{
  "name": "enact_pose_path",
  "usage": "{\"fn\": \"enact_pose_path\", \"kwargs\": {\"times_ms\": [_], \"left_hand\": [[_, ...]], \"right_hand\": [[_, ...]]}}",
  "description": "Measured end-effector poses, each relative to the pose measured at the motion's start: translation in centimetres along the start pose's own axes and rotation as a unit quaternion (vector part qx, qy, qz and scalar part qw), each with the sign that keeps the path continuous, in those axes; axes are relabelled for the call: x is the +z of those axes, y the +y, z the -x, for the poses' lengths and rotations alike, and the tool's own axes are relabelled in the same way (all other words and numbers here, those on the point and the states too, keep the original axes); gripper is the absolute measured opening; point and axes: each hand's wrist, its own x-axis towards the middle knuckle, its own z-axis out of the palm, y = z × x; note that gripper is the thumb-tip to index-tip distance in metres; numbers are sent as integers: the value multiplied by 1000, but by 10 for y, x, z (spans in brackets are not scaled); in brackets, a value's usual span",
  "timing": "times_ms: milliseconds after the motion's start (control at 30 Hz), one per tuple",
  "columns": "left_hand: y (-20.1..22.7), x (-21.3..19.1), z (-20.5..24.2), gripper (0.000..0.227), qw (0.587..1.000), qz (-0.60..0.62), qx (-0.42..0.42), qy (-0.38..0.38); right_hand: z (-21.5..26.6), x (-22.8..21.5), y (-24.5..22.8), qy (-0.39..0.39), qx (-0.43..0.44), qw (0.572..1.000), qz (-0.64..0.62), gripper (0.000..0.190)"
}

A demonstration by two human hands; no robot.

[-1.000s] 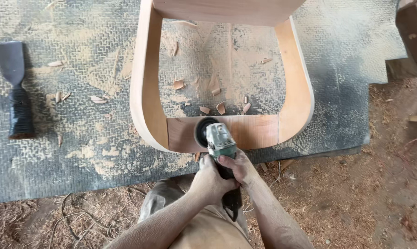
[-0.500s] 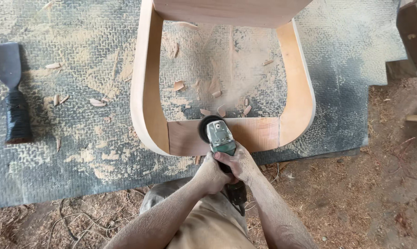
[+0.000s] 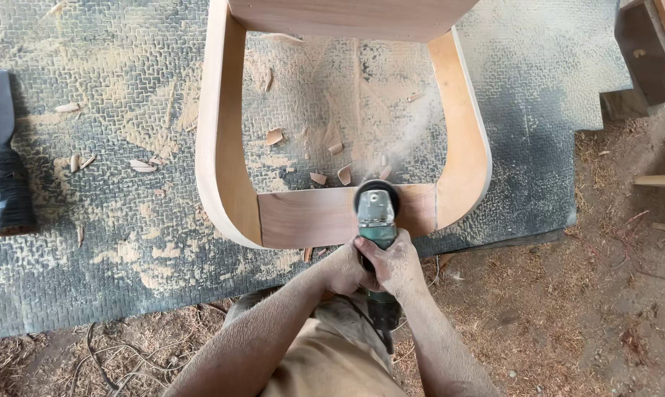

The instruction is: The person uses an angle grinder with a sanding disc to smooth the curved inner edge of a wooden chair frame. The tool is moved along the curve repeatedly, generating wood dust. The person occasionally pauses to wipe the surface with a hand.

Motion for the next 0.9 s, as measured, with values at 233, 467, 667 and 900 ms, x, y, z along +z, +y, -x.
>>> {"fn": "enact_pose_path", "kwargs": {"times_ms": [233, 467, 667, 900], "left_hand": [[49, -3, 41, 79, 972, 29, -196, 126], [81, -7, 76, 96, 908, -23, -329, 257], [73, -13, 69, 86, 912, 26, -320, 256], [56, -17, 44, 74, 951, 59, -248, 173]], "right_hand": [[0, 16, 9, -126, -78, 965, -219, 75], [-27, 60, -4, -328, -98, 854, -392, 80], [-34, 58, -12, -306, -128, 892, -307, 81], [-26, 30, -8, -169, -82, 969, -159, 81]]}}
